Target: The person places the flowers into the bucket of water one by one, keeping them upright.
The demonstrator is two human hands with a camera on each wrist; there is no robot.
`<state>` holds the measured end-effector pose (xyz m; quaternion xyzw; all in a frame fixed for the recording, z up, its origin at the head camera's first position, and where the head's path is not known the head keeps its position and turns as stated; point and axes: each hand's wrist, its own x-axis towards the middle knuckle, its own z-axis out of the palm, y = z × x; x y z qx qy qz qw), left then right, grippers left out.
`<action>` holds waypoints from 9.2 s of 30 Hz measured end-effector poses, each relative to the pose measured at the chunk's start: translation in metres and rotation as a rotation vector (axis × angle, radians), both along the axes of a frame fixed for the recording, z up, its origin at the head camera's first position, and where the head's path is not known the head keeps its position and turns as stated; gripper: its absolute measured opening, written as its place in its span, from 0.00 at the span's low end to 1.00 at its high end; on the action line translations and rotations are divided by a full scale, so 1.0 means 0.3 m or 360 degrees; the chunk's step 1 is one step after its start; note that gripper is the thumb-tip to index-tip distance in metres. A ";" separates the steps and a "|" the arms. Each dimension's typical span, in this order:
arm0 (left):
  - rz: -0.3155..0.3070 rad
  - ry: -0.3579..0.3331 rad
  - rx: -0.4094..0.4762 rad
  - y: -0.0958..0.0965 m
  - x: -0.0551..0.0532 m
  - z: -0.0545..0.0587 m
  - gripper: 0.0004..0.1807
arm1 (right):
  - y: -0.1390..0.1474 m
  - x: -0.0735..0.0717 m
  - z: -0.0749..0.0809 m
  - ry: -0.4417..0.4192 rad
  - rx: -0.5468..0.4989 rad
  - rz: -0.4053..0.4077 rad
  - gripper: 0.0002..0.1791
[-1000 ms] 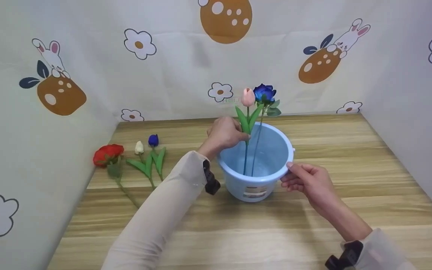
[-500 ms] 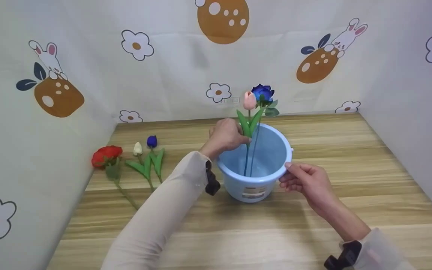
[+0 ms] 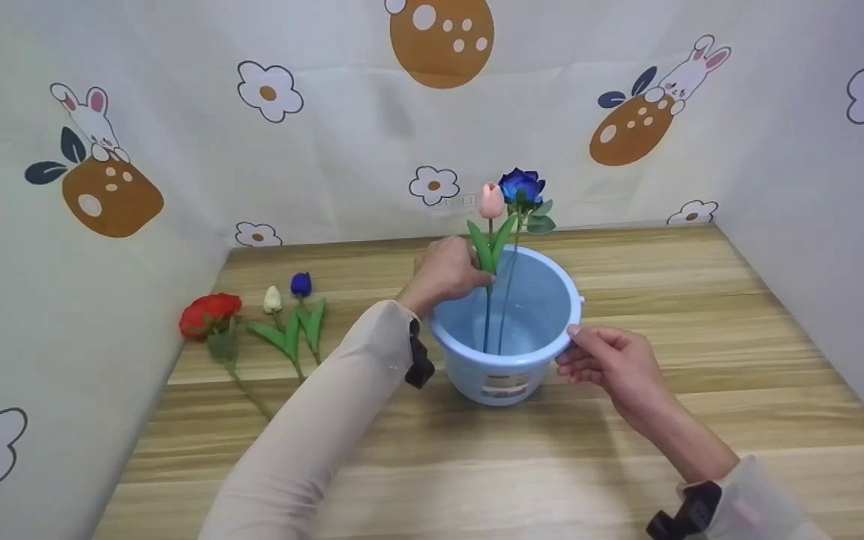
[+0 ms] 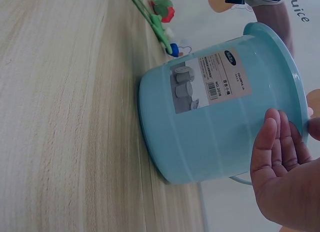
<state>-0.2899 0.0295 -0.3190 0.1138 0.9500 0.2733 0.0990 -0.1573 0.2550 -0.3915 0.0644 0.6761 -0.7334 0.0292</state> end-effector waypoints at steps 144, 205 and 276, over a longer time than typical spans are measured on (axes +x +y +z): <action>0.0545 -0.0282 0.0587 -0.599 0.025 -0.206 0.14 | 0.009 0.000 -0.006 -0.0044 -0.0004 0.0014 0.13; 0.0804 -0.0230 0.0099 -0.753 0.020 -0.381 0.10 | 0.007 0.002 -0.009 -0.0055 0.0013 0.0003 0.13; 0.0929 -0.0558 0.0841 -0.712 0.037 -0.331 0.09 | 0.004 0.008 -0.006 -0.0051 -0.0005 0.0016 0.13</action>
